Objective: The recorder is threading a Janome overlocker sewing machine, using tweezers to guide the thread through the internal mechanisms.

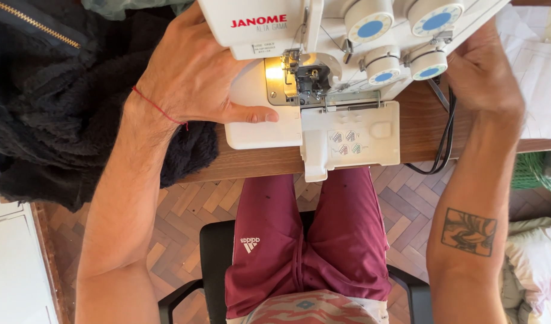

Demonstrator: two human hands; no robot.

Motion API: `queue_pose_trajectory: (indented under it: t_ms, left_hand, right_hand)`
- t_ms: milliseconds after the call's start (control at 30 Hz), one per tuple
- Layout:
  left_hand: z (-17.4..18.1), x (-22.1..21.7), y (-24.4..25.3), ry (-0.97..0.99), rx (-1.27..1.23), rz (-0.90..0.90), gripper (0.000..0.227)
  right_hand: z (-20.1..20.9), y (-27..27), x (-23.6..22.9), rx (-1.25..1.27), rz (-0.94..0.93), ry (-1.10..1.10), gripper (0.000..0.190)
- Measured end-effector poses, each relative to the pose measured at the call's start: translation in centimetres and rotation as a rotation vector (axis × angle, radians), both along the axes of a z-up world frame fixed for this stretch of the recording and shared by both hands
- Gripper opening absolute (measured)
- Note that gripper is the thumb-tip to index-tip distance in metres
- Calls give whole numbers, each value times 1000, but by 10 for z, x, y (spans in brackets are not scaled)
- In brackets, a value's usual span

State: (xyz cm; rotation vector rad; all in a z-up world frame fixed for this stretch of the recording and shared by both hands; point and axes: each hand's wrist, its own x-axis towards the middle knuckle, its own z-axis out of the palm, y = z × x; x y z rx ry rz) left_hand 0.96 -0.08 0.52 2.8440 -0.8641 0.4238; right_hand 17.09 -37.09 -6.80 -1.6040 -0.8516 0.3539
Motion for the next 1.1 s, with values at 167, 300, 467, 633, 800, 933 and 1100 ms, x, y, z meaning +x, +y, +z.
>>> queue_pose_trajectory:
  t_ms: [167, 300, 467, 633, 800, 933, 1100]
  left_hand:
    - [-3, 1, -1, -26, 20, 14, 92]
    - [-7, 4, -1, -42, 71, 28, 98]
    - [-9, 4, -3, -44, 116, 52, 100]
    - [-8, 5, -4, -76, 143, 59, 104]
    - [-7, 5, -6, -40, 162, 125, 104]
    - [-12, 5, -4, -214, 130, 107, 101]
    - [-17, 3, 3, -194, 92, 69, 90]
  right_hand:
    - [31, 3, 3, -71, -5, 142, 50]
    - [42, 7, -2, -152, 40, -50, 38]
    - [19, 0, -13, -270, -152, -650, 32]
    - [-12, -8, -15, -267, -284, -761, 30]
    - [4, -8, -21, -257, -211, -663, 42]
    - [10, -19, -19, -418, -201, -817, 50]
    - [-7, -23, -18, -239, -145, -621, 42]
